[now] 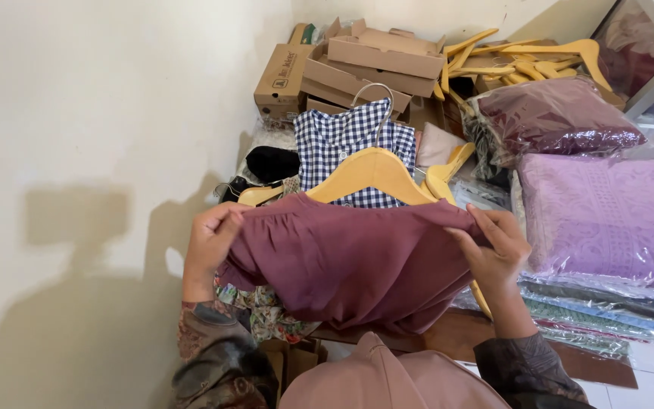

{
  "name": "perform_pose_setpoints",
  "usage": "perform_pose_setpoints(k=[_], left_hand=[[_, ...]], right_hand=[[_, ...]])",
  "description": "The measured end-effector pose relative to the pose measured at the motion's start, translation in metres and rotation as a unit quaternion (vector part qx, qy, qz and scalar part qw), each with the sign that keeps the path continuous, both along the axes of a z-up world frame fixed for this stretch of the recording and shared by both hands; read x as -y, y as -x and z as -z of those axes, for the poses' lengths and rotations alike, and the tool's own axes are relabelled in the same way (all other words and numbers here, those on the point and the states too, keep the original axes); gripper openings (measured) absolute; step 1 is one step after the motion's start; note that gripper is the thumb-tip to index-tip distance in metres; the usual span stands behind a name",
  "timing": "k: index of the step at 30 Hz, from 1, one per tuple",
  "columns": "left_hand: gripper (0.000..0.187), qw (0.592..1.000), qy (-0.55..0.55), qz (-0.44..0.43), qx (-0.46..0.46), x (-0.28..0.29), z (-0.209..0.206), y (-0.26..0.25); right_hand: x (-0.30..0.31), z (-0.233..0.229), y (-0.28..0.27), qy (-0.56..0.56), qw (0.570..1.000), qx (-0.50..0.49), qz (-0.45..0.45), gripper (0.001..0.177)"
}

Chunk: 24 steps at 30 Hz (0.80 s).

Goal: Hanging various garments such as shirts and blouses onto wooden hangers.

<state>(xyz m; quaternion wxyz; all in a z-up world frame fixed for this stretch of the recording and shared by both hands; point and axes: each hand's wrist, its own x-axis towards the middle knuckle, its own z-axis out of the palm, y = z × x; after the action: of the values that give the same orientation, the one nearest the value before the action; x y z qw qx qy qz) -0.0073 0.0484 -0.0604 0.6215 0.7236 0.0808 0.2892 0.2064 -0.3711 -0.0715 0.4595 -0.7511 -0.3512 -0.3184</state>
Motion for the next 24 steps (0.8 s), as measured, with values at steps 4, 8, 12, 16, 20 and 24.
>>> perform_pose_setpoints(k=[4,8,12,16,20,24], left_hand=[[0.033,0.987,-0.145,0.032,0.053,0.006,-0.003,0.008],[0.027,0.998,0.002,-0.012,0.064,0.004,0.009,0.014],[0.027,0.997,-0.066,-0.022,0.028,0.012,-0.003,0.023],[0.026,0.992,-0.095,-0.079,0.037,0.007,0.005,0.034],[0.025,0.986,-0.076,-0.115,0.093,-0.004,0.013,0.039],[0.026,0.988,-0.065,-0.116,0.079,-0.013,0.04,0.035]], right_hand=[[-0.004,0.001,0.0,-0.012,1.0,-0.007,-0.003,0.049],[-0.008,0.005,-0.009,-0.062,0.994,-0.072,-0.046,0.023],[-0.005,0.013,-0.036,-0.112,0.989,-0.092,-0.004,0.004],[0.012,-0.036,-0.021,-0.141,0.983,-0.09,-0.074,0.008],[-0.002,-0.083,-0.008,-0.038,0.972,-0.049,-0.228,0.025],[-0.025,-0.04,-0.02,0.153,0.956,-0.095,-0.233,0.06]])
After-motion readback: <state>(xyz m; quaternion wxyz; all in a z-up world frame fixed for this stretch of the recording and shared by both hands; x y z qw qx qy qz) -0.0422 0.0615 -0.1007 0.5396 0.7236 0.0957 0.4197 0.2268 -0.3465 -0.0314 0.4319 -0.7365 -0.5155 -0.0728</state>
